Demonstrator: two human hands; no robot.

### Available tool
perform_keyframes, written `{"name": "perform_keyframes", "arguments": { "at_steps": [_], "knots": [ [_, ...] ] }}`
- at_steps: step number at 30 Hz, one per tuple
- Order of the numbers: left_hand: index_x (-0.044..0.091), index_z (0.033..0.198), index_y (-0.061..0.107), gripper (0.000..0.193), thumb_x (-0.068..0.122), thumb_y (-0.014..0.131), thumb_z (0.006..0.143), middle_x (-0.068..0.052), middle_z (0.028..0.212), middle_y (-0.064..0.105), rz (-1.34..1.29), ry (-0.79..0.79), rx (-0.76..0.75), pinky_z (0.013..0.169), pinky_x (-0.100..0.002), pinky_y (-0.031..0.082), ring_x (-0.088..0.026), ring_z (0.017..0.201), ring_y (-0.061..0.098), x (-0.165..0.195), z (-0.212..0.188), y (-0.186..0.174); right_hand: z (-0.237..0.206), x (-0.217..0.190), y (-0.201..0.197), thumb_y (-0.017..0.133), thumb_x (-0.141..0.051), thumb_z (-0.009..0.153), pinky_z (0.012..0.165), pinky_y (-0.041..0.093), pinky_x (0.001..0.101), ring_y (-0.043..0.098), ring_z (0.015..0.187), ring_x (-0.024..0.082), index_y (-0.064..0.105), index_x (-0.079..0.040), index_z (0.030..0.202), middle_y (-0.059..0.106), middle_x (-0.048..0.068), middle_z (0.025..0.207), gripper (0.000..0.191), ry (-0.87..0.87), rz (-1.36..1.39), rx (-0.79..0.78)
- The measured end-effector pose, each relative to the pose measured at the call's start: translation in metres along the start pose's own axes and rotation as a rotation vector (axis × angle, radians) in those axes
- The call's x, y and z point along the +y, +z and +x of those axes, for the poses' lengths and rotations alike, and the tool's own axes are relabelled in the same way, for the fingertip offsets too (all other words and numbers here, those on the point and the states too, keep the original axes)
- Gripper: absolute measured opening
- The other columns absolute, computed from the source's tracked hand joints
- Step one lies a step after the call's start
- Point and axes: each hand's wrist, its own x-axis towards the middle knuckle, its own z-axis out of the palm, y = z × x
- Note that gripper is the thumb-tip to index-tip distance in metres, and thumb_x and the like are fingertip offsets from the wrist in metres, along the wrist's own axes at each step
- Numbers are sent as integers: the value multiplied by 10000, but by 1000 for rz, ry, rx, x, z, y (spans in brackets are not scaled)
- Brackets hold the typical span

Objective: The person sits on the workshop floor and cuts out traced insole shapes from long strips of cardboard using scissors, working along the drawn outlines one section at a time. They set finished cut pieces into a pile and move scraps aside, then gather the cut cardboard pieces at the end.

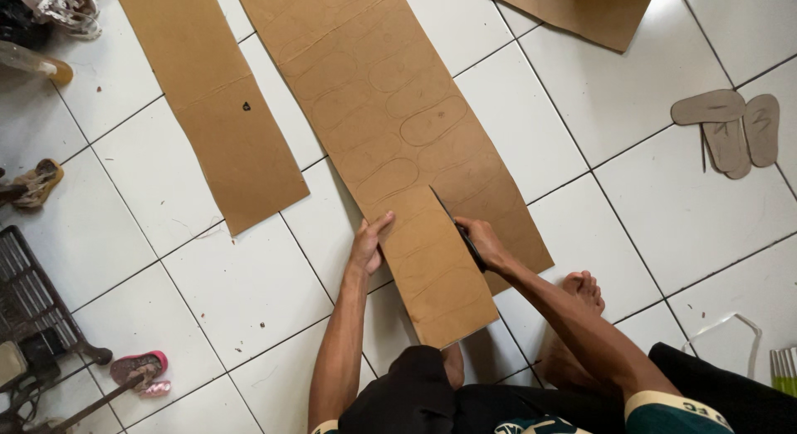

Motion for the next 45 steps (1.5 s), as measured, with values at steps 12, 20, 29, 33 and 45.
{"name": "perform_keyframes", "arguments": {
  "at_steps": [12, 20, 29, 33, 45],
  "knots": [
    [-29, 1269, 587, 395, 137, 703, 929, -151, 1212, 690, 41, -17, -112, 885, -358, 631, -220, 1073, 708, -10, -16, 22, 11, 10, -8, 641, -306, 959, 715, 562, 355, 686, 807, 169, 704, -16, 1262, 790, 155, 945, 424, -152, 46, 50],
    [-59, 1279, 538, 417, 134, 697, 945, -205, 1192, 692, 2, -90, -88, 862, -386, 632, -255, 1056, 720, -27, -26, 24, 12, 14, -10, 689, -307, 887, 729, 567, 359, 723, 793, 193, 698, -23, 1238, 788, 149, 974, 451, -154, -29, 49],
    [18, 1411, 359, 617, 207, 717, 946, -222, 1299, 518, 7, -15, 36, 975, -461, 570, -332, 1194, 580, 9, 12, 16, 24, 22, -8, 683, -286, 899, 710, 568, 351, 710, 781, 165, 692, -63, 1288, 794, 125, 956, 449, -111, -11, 29],
    [-2, 1385, 436, 594, 121, 733, 886, -167, 1338, 603, 43, 37, -52, 979, -404, 590, -264, 1216, 630, 31, 28, 28, 40, 18, -16, 672, -296, 910, 752, 571, 367, 714, 843, 176, 700, -34, 1266, 801, 126, 1003, 443, -174, 25, 24],
    [-37, 1320, 551, 479, 97, 734, 898, -151, 1259, 677, 42, 84, -148, 945, -381, 595, -249, 1138, 673, 44, 20, 39, 53, -10, -30, 637, -368, 920, 823, 569, 394, 752, 946, 261, 686, -47, 1284, 789, 159, 1093, 487, -163, -40, 51]
  ]
}}
